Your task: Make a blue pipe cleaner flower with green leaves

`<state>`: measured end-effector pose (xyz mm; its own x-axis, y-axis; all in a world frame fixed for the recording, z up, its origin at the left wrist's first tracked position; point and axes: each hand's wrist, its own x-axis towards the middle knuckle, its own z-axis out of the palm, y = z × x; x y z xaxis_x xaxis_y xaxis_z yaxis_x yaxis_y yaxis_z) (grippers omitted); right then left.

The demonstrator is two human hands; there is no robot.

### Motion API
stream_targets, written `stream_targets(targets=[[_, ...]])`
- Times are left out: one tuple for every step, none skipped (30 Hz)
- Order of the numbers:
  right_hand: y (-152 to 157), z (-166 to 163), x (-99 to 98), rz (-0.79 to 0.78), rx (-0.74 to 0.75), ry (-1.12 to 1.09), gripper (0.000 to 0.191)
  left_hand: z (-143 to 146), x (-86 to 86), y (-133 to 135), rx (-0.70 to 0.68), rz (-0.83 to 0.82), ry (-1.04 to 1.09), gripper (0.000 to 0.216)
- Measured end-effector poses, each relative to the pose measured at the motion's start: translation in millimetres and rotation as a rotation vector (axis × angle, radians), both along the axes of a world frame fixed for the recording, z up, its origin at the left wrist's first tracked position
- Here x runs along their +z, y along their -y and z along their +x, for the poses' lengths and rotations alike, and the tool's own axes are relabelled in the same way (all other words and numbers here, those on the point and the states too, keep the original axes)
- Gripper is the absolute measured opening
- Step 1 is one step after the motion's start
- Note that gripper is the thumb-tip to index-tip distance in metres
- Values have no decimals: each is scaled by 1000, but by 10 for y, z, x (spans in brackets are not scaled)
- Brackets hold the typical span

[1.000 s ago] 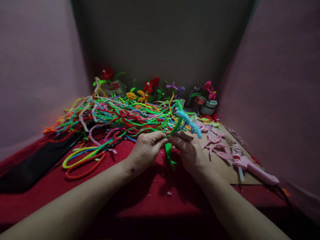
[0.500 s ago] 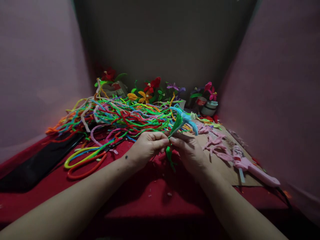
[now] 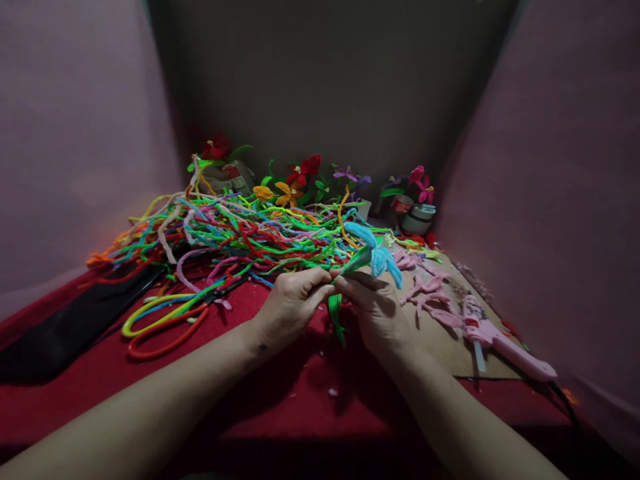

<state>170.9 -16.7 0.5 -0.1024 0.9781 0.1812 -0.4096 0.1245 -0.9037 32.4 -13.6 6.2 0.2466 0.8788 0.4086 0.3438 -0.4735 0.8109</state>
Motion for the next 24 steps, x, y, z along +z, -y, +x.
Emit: stream_targets(targets=[[11, -3, 17, -10, -19, 31, 7, 1, -32, -4, 26, 86, -35, 10], [19, -3, 30, -21, -30, 66, 6, 0, -60, -10, 38, 139, -63, 12], [22, 1, 36, -25, -34, 96, 6, -1, -79, -16, 40, 158, -76, 13], [21, 6, 36, -18, -33, 112, 6, -1, -84, -19, 30, 145, -73, 14], [17, 13, 29, -7, -21, 121, 6, 1, -75, -19, 14, 113, -54, 15], [9, 21, 18, 7, -5, 119, 8, 4, -53, -15, -2, 65, -23, 16], [0, 29, 3, 24, 10, 110, 10, 10, -20, -7, -18, 6, 13, 17], [-9, 38, -12, 40, 22, 105, 11, 16, 18, 4, -33, -60, 52, 18], [-16, 47, -26, 55, 26, 112, 12, 21, 56, 16, -52, -125, 89, 20], [-22, 56, -37, 71, 24, 127, 12, 25, 89, 28, -73, -184, 126, 21], [-25, 64, -46, 90, 17, 145, 12, 27, 113, 38, -95, -238, 165, 22], [-28, 71, -53, 105, 12, 169, 13, 26, 127, 44, -118, -290, 206, 23], [-29, 77, -60, 115, 13, 191, 14, 22, 128, 45, -140, -339, 246, 24], [-32, 80, -67, 120, 16, 200, 14, 15, 119, 40, -160, -389, 280, 24], [-36, 81, -76, 122, 22, 195, 15, 5, 103, 31, -178, -436, 305, 24], [-42, 80, -87, 120, 30, 178, 15, -5, 83, 18, -198, -477, 320, 24], [-49, 78, -98, 116, 37, 154, 15, -16, 62, 4, -219, -508, 328, 24], [-57, 74, -109, 111, 39, 124, 15, -25, 46, -10, -239, -528, 330, 23], [-63, 69, -117, 105, 35, 97, 15, -30, 35, -22, -254, -537, 331, 24], [-67, 63, -120, 100, 31, 79, 14, -32, 31, -30, -262, -539, 327, 25], [-67, 57, -119, 96, 23, 65, 14, -31, 34, -34, -262, -533, 312, 26], [-62, 50, -112, 91, 12, 57, 13, -26, 40, -35, -250, -517, 283, 28], [-53, 43, -100, 84, -10, 55, 12, -18, 45, -32, -225, -484, 241, 28], [-40, 33, -84, 77, -38, 62, 10, -11, 45, -27, -191, -429, 192, 27]])
